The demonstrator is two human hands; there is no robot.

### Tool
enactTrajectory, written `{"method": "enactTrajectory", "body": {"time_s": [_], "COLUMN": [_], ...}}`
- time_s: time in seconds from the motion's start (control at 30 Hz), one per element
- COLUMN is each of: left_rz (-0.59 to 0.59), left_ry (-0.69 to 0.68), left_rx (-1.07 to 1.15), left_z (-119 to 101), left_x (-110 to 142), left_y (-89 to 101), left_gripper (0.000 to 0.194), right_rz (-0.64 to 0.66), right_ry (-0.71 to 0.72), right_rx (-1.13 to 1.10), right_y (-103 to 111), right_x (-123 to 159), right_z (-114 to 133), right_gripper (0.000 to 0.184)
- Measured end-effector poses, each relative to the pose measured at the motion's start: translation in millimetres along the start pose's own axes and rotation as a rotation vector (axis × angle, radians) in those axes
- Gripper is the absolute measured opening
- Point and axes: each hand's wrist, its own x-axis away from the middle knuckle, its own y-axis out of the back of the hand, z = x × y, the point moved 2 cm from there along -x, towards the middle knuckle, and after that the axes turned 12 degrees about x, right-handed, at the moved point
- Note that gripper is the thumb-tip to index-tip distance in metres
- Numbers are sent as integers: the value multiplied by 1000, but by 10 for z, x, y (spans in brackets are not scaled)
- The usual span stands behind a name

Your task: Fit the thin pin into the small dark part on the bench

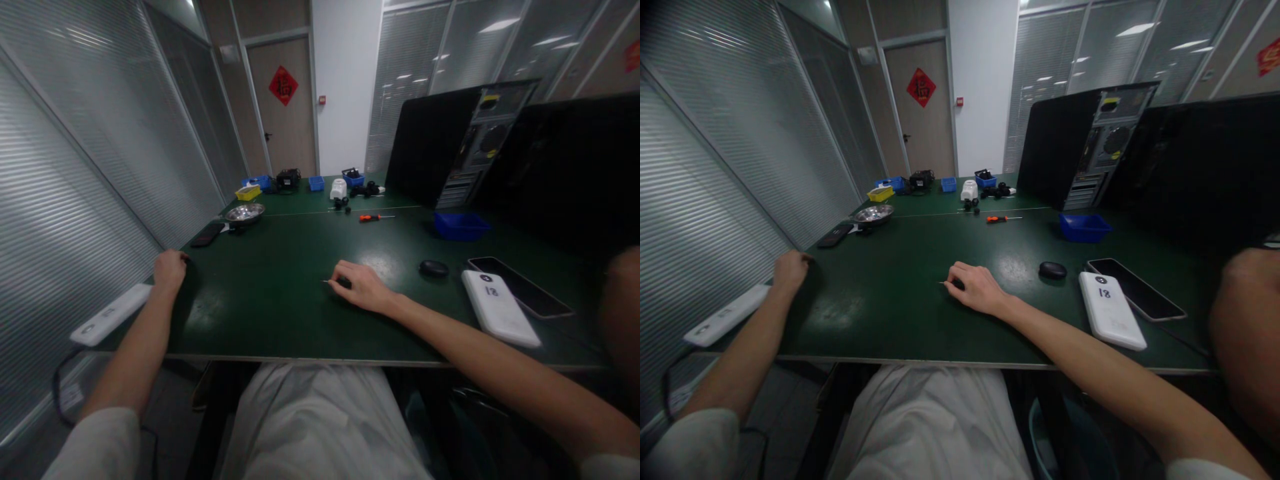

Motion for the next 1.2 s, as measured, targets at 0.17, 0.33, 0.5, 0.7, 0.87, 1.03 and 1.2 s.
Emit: {"method": "enactTrajectory", "body": {"time_s": [0.17,0.33,0.5,0.7,0.87,1.03,1.2], "left_rz": [-4,-20,-29,-8,-12,-20,0], "left_ry": [26,78,128,135,67,37,43], "left_rx": [-16,-31,-51,-80,-84,-78,-41], "left_z": [-44,-85,-138,-166,-167,-139,-124], "left_x": [11,35,24,10,77,97,71], "left_y": [-5,-12,-6,-11,-24,-32,-29], "left_gripper": [32,31,28,28,31,33,34], "right_rz": [1,2,10,5,10,25,27], "right_ry": [-1,-3,-3,2,-2,3,0], "right_rx": [2,3,5,12,11,0,-1], "right_y": [-2,-2,1,-14,20,12,5], "right_x": [6,9,9,8,5,4,7], "right_z": [2,-5,-5,-5,12,1,4], "right_gripper": [15,15,16,14,13,13,14]}}
